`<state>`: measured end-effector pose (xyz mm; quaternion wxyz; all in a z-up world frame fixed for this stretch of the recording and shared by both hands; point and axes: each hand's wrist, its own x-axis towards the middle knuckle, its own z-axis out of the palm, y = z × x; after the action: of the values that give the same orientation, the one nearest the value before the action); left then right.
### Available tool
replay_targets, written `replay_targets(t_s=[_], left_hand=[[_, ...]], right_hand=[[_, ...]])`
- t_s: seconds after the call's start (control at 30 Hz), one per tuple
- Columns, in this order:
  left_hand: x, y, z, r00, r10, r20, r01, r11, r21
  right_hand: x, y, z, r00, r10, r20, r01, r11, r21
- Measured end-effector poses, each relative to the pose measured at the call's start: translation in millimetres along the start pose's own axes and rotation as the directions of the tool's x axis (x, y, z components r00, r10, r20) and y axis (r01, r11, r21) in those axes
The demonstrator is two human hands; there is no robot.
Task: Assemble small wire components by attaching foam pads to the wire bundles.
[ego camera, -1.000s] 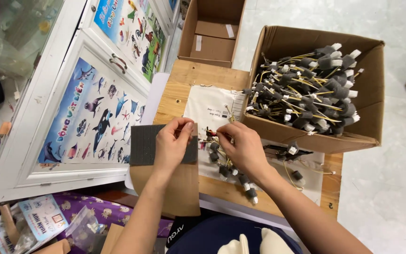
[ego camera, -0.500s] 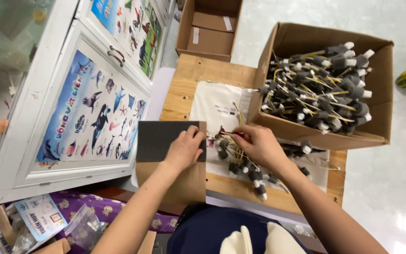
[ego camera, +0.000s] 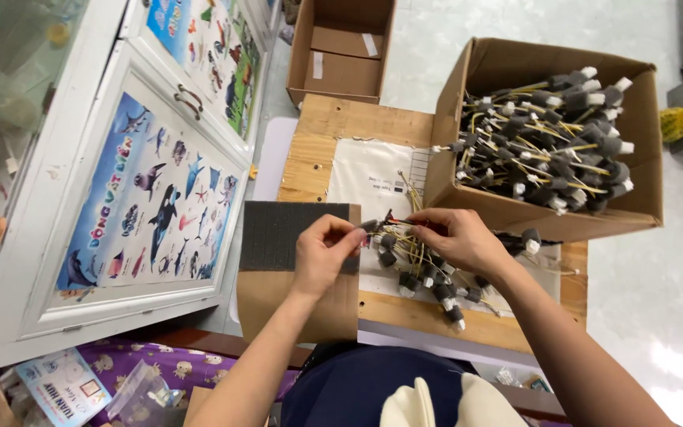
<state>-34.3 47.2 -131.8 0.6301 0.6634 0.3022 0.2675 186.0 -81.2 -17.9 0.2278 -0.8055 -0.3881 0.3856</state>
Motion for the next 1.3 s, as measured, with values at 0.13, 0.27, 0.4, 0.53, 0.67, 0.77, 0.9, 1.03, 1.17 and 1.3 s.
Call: replay_targets(t_s=[0.13,0.27,0.4,0.53,0.67,0.77,0.9,1.03,1.17,1.3], left_hand=[[-8,46,26,0.942,-0.333,0.042,0.29,0.742,-0.605],[-16,50,58,0.856,-0.491,0.163,0.383,0.389,-0.838],[-15,20,86,0.819,-0.525,0.231,0.413,0.263,-0.872],[-14,19,90,0.807,-0.546,0.223,0.417,0.262,-0.87],[-16,15,94,0.798,-0.57,0.197,0.429,0.307,-0.85],[-8,17,101,0.79,-0.59,0.166,0.428,0.338,-0.838],[-2,33,104,0.764,-0.641,0.075,0.446,0.441,-0.779],[-5,26,92,0.755,-0.649,0.096,0.535,0.524,-0.662],[-3,41,66,0.748,-0.53,0.399,0.656,0.498,-0.567],[11,87,44,0.722,-0.424,0.547,0.691,0.398,-0.603]], right_hand=[[1,6,5,0.998,-0.044,-0.046,0.046,0.999,0.025],[-1,9,9,0.998,-0.023,-0.059,0.026,0.998,0.053],[-2,8,8,0.997,-0.048,-0.065,0.052,0.997,0.058],[0,11,9,0.997,-0.045,-0.066,0.05,0.996,0.074],[-5,6,11,0.998,-0.029,-0.064,0.034,0.996,0.08],[-5,4,8,0.997,-0.024,-0.07,0.029,0.997,0.068],[-1,15,8,0.998,-0.055,-0.01,0.056,0.991,0.125],[-8,2,1,0.992,-0.11,-0.06,0.113,0.992,0.048],[-17,-6,-1,0.966,-0.14,-0.217,0.142,0.99,-0.006],[-37,-23,-16,0.941,-0.249,-0.231,0.263,0.964,0.033]])
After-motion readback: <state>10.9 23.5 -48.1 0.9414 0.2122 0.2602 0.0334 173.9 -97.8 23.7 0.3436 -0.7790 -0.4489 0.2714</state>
